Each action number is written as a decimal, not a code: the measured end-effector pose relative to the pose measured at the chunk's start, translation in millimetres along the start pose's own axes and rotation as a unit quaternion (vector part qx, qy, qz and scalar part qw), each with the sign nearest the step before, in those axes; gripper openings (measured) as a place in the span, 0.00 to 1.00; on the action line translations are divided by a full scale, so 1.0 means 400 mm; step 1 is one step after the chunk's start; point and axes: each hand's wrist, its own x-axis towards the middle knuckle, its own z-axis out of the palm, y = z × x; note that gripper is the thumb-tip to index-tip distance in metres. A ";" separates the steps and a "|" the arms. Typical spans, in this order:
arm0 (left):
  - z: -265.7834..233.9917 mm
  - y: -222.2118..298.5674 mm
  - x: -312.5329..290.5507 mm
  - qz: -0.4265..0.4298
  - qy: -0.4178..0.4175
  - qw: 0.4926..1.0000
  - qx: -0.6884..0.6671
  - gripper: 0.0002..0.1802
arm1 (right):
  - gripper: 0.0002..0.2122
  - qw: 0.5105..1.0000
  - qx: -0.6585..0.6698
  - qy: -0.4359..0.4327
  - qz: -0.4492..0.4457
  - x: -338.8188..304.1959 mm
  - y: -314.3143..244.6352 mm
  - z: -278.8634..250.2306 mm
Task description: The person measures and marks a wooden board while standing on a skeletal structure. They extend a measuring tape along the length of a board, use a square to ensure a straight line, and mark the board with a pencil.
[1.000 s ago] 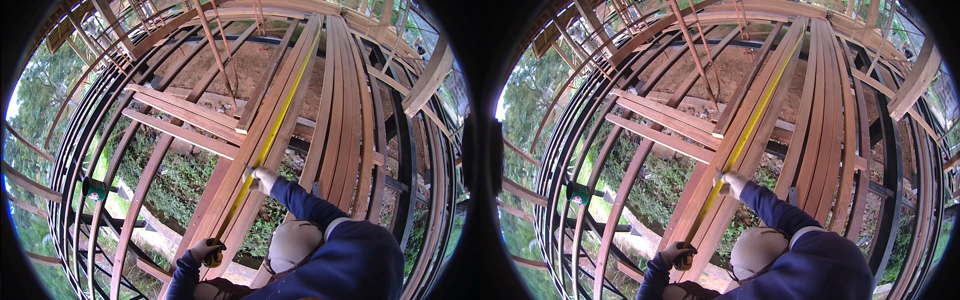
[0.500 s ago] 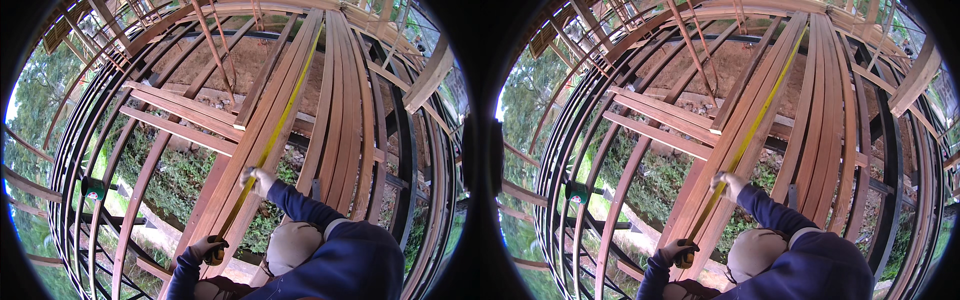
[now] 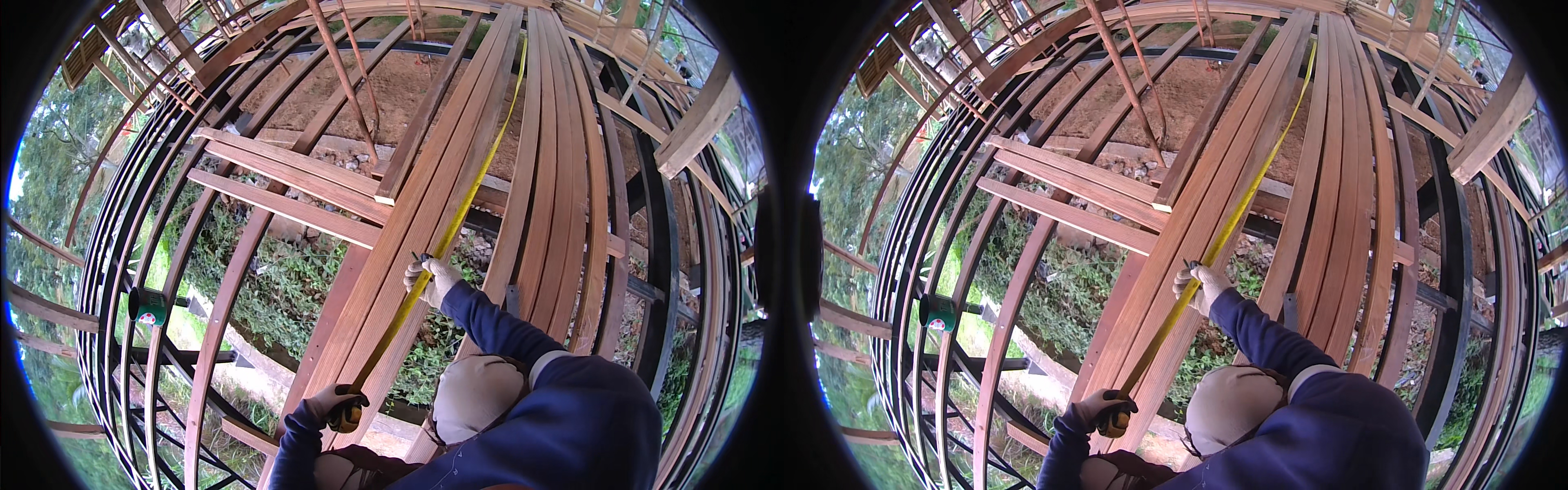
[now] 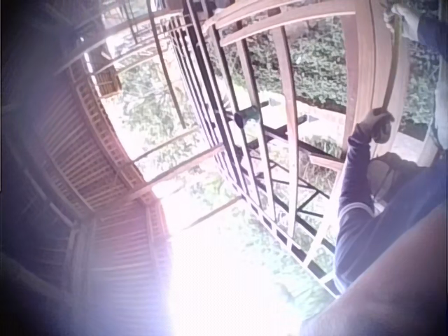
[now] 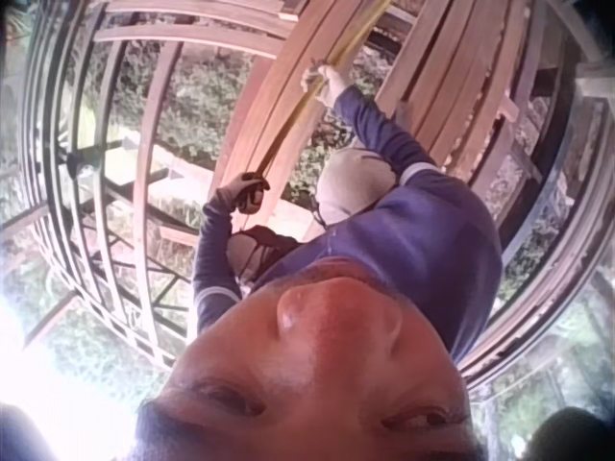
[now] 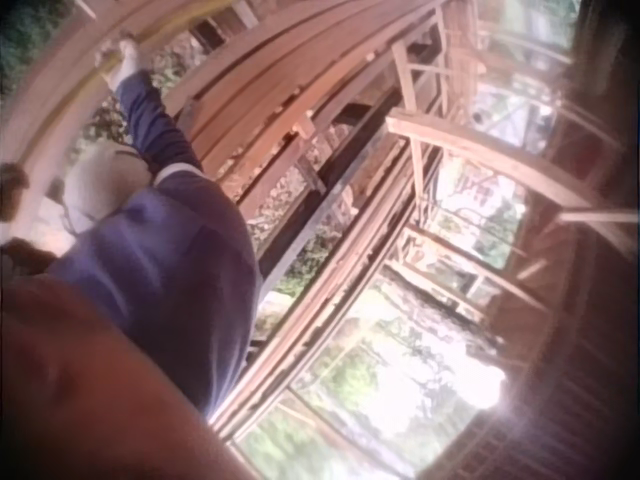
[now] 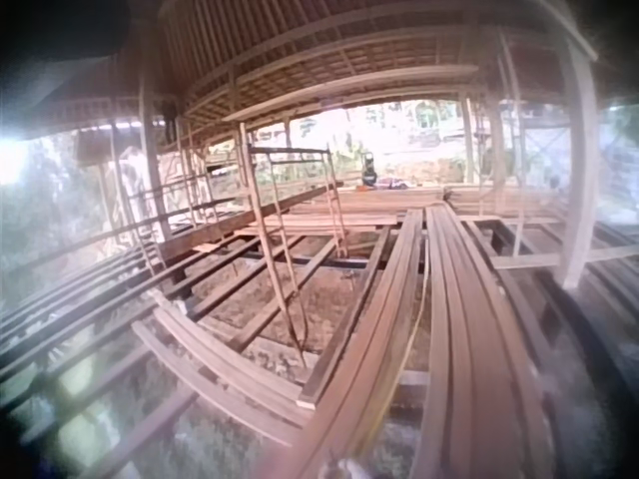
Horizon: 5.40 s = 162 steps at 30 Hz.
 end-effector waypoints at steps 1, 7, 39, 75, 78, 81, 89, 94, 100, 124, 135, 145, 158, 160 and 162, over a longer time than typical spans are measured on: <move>-0.006 -0.011 0.002 0.005 0.004 1.000 0.010 0.14 | 0.10 1.000 -0.008 0.009 0.007 -0.018 0.011 0.023; -0.003 0.006 -0.002 0.012 -0.007 0.998 0.053 0.15 | 0.11 0.999 0.007 -0.041 -0.023 -0.002 -0.003 0.020; 0.160 0.280 0.167 0.352 0.348 0.854 -0.159 0.34 | 0.19 0.813 -0.541 -0.203 0.073 -0.179 0.161 0.174; -0.177 -0.140 0.087 0.127 0.356 0.911 -0.167 0.22 | 0.25 0.474 -0.813 0.330 -0.072 -0.558 -0.087 -0.394; -0.170 -0.160 0.065 0.151 0.343 0.907 -0.190 0.19 | 0.18 0.469 -0.835 0.277 0.071 -0.572 0.020 -0.596; -0.153 -0.195 0.030 0.180 0.331 0.908 -0.183 0.17 | 0.18 0.406 -0.871 0.253 0.109 -0.508 0.045 -0.588; -0.071 -0.388 -0.165 0.156 0.422 0.878 -0.165 0.20 | 0.15 0.291 -0.931 0.190 0.111 -0.409 0.046 -0.512; 0.025 -0.653 -0.282 0.187 0.527 0.750 -0.353 0.20 | 0.14 0.255 -0.947 0.162 0.104 -0.367 0.045 -0.476; 0.277 -0.886 -0.281 0.212 0.644 0.581 -0.450 0.13 | 0.12 0.228 -0.960 0.137 0.093 -0.338 0.032 -0.419; 0.278 -0.736 -0.380 0.462 0.454 0.581 -0.494 0.19 | 0.14 0.063 -0.762 -0.592 0.254 -0.403 1.089 0.593; 0.422 -1.039 -0.274 0.517 0.357 0.263 -0.732 0.15 | 0.23 0.064 -0.535 -0.842 -0.031 -0.421 1.222 0.577; 0.479 -1.018 -0.457 0.193 0.502 0.528 -0.657 0.30 | 0.10 0.421 -0.650 -0.513 0.370 -0.353 1.266 0.521; 0.423 -1.018 -0.346 0.181 0.611 0.655 -0.406 0.07 | 0.07 0.382 -0.693 -0.432 0.433 -0.274 1.332 0.494; 0.406 -1.021 -0.344 0.172 0.617 0.629 -0.441 0.14 | 0.10 0.435 -0.689 -0.436 0.382 -0.223 1.340 0.447; 0.385 -1.025 -0.358 0.130 0.644 0.605 -0.450 0.20 | 0.16 0.402 -0.731 -0.472 0.286 -0.161 1.332 0.432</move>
